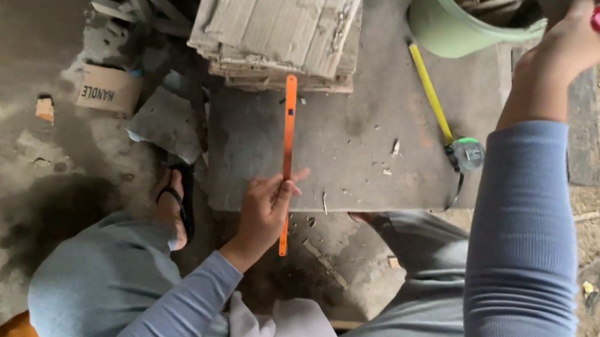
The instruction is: The person measures and marks small rectangular cardboard pieces using a tape measure and ruler, then cuts along the marked lines with a utility knife. The cut pieces are set aside and the process repeats on additional pieces.
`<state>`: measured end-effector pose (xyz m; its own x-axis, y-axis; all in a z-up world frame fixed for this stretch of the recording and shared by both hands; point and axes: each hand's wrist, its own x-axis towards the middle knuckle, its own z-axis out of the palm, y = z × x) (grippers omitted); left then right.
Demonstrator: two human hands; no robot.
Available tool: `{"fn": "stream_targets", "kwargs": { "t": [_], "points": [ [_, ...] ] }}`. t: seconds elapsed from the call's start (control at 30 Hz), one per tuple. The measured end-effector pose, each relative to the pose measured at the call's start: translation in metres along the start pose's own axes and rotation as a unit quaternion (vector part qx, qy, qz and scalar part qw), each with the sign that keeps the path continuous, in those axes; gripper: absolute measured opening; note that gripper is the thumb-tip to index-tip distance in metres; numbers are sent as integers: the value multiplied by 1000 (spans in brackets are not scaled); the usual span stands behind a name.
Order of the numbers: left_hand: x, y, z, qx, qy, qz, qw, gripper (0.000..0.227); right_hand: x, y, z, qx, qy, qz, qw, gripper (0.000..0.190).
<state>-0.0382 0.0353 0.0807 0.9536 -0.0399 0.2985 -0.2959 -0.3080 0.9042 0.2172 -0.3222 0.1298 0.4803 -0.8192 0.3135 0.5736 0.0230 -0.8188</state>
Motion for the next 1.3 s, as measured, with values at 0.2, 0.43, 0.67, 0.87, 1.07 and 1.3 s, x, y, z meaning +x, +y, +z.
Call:
{"fn": "stream_targets", "kwargs": {
  "t": [0.2, 0.43, 0.67, 0.87, 1.07, 1.3],
  "points": [
    [15, 5, -6, 18, 15, 40, 999, 32, 12, 37, -1, -234, -14, -172, 957, 24],
    [31, 18, -34, -15, 48, 25, 998, 33, -127, -9, 33, -239, -342, -151, 896, 21],
    [21, 20, -54, -41, 98, -1, 994, 35, -196, -38, 46, -418, -584, -437, 541, 51],
    [11, 23, -72, -71, 142, -1, 987, 33, -189, -53, 42, -431, -571, -454, 531, 25],
    [3, 23, -73, -95, 133, -50, 985, 28, -190, -41, 36, -477, -546, -487, 487, 40],
    [4, 28, -71, -80, 139, -25, 987, 29, -188, -46, 41, -436, -520, -498, 540, 36]
  ]
}}
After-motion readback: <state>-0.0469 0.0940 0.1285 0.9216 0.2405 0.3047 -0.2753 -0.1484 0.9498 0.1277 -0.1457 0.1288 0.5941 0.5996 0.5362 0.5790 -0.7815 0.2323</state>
